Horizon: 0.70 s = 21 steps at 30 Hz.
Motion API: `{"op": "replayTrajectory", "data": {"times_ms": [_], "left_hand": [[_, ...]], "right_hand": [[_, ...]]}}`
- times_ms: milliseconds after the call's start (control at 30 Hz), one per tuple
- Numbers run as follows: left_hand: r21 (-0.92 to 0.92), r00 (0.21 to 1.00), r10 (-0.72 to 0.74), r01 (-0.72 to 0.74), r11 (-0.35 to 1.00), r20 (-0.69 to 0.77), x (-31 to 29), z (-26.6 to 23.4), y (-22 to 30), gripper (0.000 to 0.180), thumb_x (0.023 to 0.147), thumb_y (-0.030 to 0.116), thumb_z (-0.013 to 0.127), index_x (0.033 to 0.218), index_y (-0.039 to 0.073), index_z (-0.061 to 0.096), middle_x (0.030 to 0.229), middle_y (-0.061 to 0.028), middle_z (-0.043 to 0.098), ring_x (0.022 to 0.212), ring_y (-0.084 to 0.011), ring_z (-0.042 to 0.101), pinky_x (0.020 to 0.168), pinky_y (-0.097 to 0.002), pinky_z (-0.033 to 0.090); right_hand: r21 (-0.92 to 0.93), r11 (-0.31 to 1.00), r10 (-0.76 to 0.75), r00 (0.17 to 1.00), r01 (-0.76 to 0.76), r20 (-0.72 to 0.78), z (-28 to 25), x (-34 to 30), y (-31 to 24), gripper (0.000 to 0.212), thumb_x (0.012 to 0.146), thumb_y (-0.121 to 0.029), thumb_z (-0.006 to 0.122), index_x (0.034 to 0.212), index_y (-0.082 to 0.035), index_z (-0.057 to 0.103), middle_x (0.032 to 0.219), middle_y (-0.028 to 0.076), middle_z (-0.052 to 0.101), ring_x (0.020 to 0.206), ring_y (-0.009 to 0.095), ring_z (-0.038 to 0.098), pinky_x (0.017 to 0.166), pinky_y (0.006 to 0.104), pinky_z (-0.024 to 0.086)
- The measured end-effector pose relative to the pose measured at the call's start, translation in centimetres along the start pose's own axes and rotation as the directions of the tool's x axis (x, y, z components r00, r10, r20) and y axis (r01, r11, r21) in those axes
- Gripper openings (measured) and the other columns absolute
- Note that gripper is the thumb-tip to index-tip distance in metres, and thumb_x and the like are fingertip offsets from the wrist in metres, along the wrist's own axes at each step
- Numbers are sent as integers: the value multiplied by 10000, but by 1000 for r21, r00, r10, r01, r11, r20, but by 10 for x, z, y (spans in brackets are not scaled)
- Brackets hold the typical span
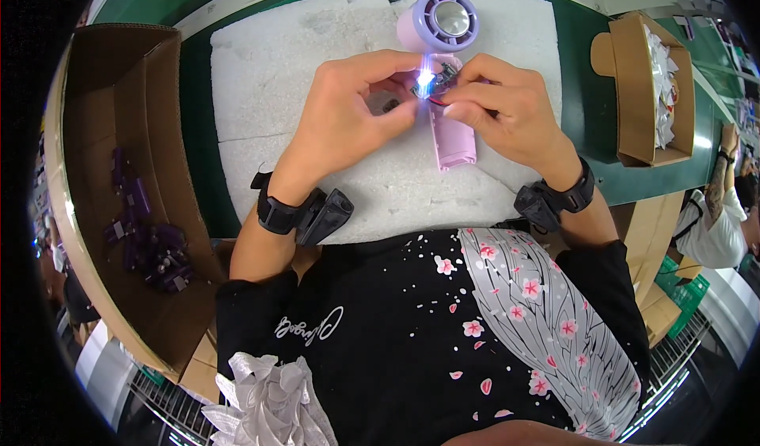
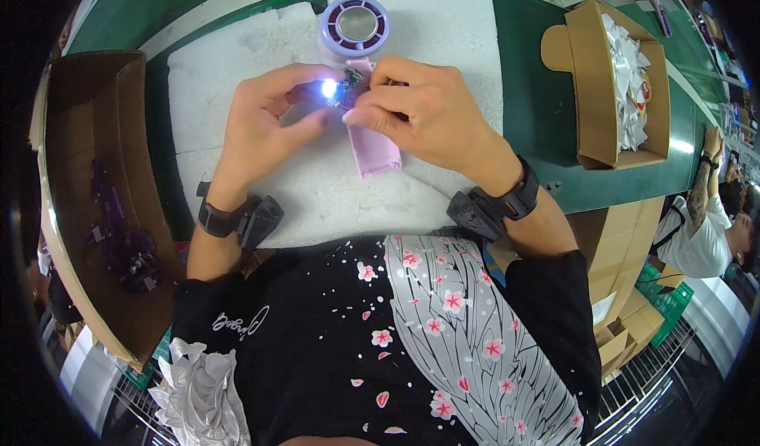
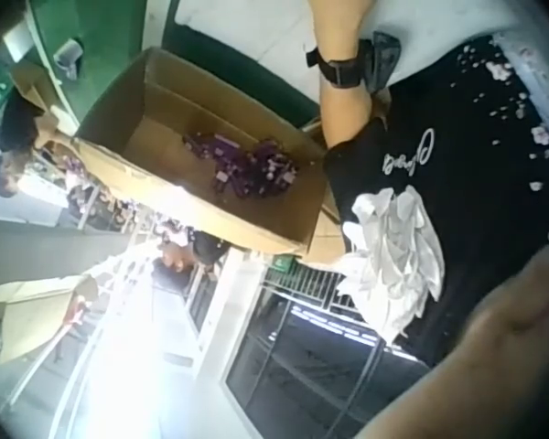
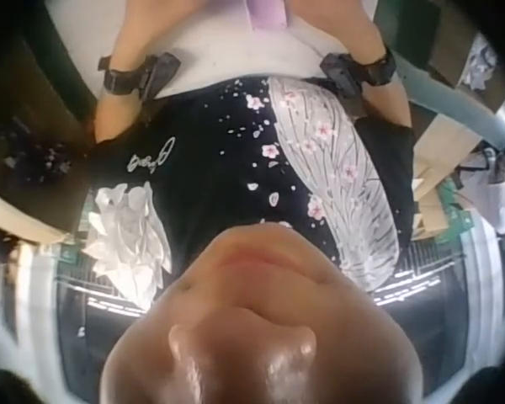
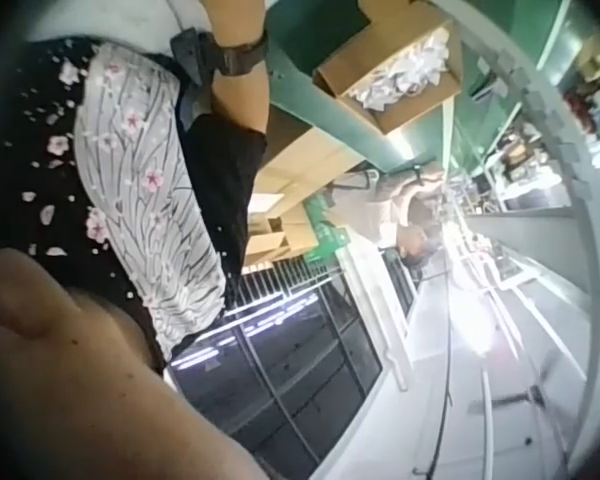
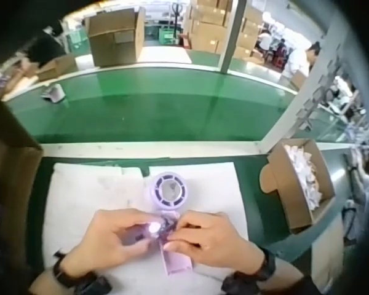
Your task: The person connects a battery pack to a circuit board inside a fan housing, presses the batteries into the compartment, and tests the fan before repeating the process with a new unit. Between assemblies, they pick up a battery pack and apply a piece of tape to it.
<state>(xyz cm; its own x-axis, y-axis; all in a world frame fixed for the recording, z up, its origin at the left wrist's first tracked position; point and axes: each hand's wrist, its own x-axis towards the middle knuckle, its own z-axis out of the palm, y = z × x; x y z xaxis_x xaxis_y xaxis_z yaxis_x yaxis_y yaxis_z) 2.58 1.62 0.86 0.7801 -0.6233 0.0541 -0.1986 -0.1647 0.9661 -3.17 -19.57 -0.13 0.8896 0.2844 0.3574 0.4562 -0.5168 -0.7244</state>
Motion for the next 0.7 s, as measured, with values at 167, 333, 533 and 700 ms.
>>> {"op": "replayTrajectory", "data": {"times_ms": [167,333,533,700], "left_hand": [[63,999,49,-49,997,-7,1,3,1,360,732,-15,659,1092,-8,657,918,-120,697,762,-166,672,731,-276,548],[68,997,64,-60,996,-48,0,7,5,344,730,-23,659,1074,-4,663,908,-119,696,744,-169,670,724,-271,548],[23,994,83,-82,996,-69,2,6,1,305,735,-31,662,1039,-6,683,887,-104,697,715,-166,669,708,-256,547],[147,999,37,-31,989,-34,0,3,7,245,753,-18,670,997,-20,703,914,-102,693,764,-155,664,716,-244,534]], "right_hand": [[-43,995,92,996,-93,-19,3,-2,-2,155,761,-42,740,889,-19,655,829,72,623,611,193,598,536,279,469],[21,987,161,976,-159,-146,8,3,-12,275,729,-56,766,964,-30,626,860,80,632,662,210,624,587,283,500],[-59,995,68,986,-77,-155,7,5,-9,340,694,-59,791,990,-42,624,905,79,641,739,202,642,646,287,515],[-71,993,81,983,-93,-164,7,4,-7,346,679,-62,803,975,-37,626,901,79,643,746,200,642,648,283,515]]}}
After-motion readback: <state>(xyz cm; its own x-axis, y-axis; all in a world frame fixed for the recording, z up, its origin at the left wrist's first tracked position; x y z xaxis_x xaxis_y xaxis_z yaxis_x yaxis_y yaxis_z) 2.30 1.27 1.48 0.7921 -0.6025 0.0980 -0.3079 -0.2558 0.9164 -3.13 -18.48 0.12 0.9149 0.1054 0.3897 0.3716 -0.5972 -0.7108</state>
